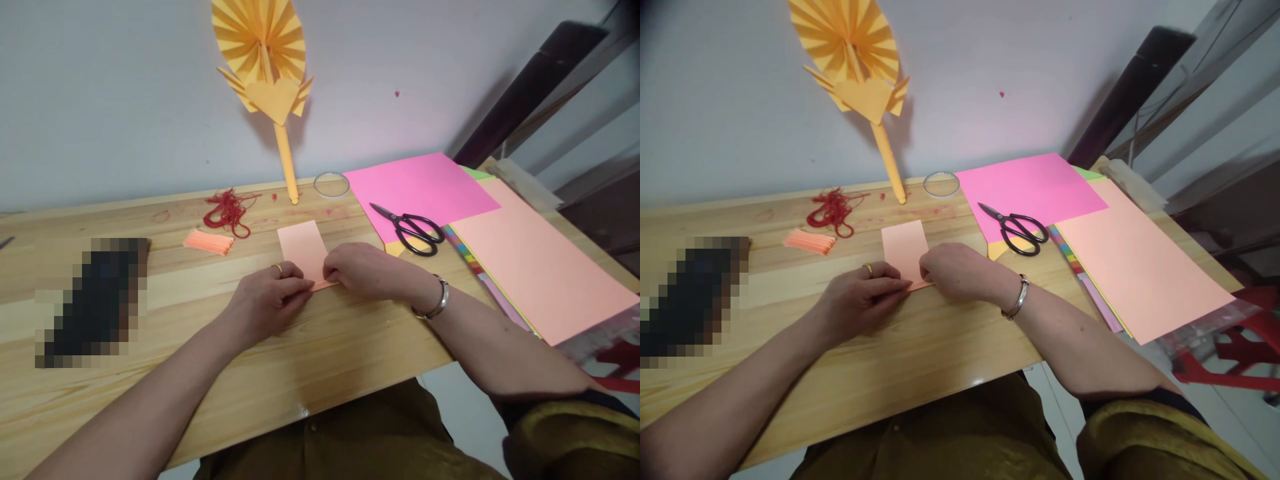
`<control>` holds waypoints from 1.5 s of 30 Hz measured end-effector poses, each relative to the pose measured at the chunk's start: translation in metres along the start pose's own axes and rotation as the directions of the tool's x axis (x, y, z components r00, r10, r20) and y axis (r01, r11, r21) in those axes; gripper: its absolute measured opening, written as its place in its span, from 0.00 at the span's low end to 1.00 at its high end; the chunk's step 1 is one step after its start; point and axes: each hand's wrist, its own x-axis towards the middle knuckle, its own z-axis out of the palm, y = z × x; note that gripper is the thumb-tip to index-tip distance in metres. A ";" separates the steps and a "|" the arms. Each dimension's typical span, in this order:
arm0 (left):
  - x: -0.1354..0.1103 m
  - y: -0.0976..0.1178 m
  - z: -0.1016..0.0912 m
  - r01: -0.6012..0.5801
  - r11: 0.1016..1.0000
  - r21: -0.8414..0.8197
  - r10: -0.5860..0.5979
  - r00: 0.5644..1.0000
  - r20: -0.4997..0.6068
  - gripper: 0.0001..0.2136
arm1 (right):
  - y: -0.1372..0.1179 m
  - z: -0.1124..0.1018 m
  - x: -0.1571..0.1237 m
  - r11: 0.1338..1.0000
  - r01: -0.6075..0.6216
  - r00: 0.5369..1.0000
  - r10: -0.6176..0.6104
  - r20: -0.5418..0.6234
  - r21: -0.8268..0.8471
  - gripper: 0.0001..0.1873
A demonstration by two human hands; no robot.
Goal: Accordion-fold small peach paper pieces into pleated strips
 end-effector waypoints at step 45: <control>-0.001 0.000 -0.001 -0.033 0.999 -0.019 0.032 0.999 -0.030 0.09 | 0.005 -0.005 0.003 0.975 0.127 0.992 -0.122 -0.036 0.181 0.07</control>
